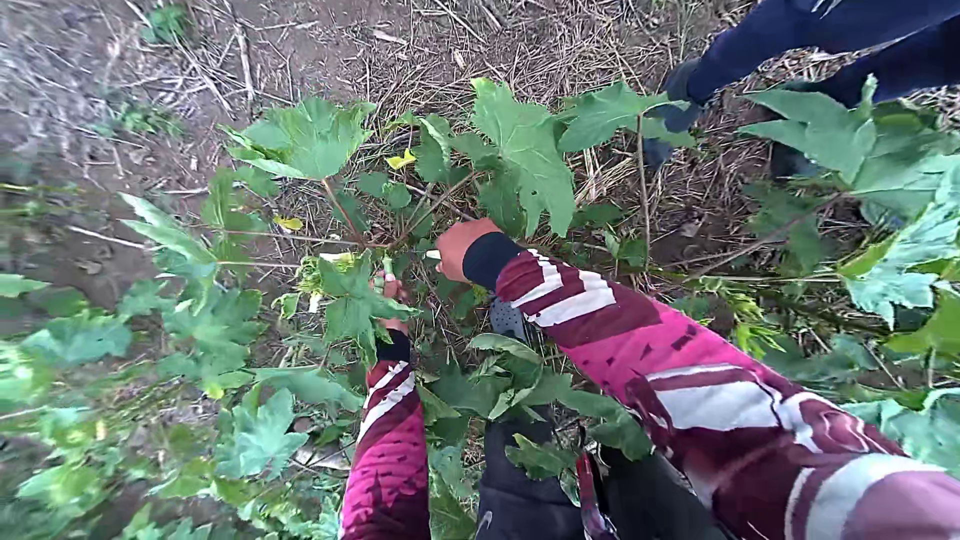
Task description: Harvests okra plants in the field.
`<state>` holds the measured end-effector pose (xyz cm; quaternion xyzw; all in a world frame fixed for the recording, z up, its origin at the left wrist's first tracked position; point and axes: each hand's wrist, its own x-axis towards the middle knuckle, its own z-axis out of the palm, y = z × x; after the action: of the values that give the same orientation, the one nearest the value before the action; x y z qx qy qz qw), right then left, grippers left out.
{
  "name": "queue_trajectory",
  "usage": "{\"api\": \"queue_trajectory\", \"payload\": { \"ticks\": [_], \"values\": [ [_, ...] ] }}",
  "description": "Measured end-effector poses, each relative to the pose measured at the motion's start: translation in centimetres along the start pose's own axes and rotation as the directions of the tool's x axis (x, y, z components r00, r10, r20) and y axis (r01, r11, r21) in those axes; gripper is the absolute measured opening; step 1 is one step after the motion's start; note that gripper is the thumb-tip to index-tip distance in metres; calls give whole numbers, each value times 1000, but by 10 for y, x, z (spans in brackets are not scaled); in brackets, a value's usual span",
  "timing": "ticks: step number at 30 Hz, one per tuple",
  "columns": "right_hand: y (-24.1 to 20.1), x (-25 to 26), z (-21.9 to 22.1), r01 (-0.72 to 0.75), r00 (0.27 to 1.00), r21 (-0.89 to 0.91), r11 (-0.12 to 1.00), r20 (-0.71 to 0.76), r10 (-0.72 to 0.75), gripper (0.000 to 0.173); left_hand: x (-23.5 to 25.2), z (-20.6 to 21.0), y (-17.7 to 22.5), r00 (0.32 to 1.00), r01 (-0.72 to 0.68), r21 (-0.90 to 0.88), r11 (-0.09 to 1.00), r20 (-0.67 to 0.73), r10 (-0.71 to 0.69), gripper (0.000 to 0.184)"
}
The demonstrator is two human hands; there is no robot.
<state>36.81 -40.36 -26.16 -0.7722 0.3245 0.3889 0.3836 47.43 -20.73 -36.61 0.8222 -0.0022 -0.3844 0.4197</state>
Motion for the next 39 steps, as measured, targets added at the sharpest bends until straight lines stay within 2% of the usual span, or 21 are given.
{"api": "queue_trajectory", "payload": {
  "ticks": [2,6,11,15,18,20,22,24,26,28,30,33,36,39],
  "values": [
    [-7,13,-5,22,999,-42,999,31,-21,39,0,-3,-8,1000,-17,20,1000,-20,18,32],
    [-17,32,-7,55,996,-117,992,70,-47,37,12,-17,-50,992,-130,33,991,-1,130,31],
    [-26,44,-8,81,996,-185,979,61,-70,29,23,-16,-47,985,-171,50,984,15,171,28],
    [-34,45,-13,79,995,-209,975,69,-66,22,20,-20,-58,990,-140,109,984,32,137,30],
    [-33,42,-12,127,992,-236,964,43,-120,18,20,-14,-56,976,-217,61,974,16,216,26],
    [-27,35,-7,151,988,-219,964,2,-154,20,11,-13,-41,987,-158,50,986,18,158,25],
    [-16,21,4,141,987,-144,979,-53,-150,25,-7,-25,-20,994,2,20,1000,107,-4,28],
    [8,-9,14,105,991,-40,994,-83,-108,33,-29,-31,-15,972,91,-159,983,230,-53,28],
    [35,-49,25,111,990,88,990,-97,-102,38,-56,-39,-11,923,153,-372,916,384,2,25],
    [59,-97,31,169,985,229,959,-85,-153,43,-87,-43,0,858,212,-470,857,509,68,22],
    [78,-151,40,254,965,378,890,-159,-208,46,-118,-41,15,788,221,-471,854,603,129,29],
    [116,-237,60,409,896,610,679,-411,-171,50,-161,-16,47,608,148,-414,898,754,248,35],
    [166,-321,104,563,767,742,363,-633,103,49,-219,27,88,462,48,-333,942,843,275,31],
    [222,-392,184,648,669,757,79,-616,416,48,-287,79,112,283,-14,-189,982,941,185,25]
  ]
}}
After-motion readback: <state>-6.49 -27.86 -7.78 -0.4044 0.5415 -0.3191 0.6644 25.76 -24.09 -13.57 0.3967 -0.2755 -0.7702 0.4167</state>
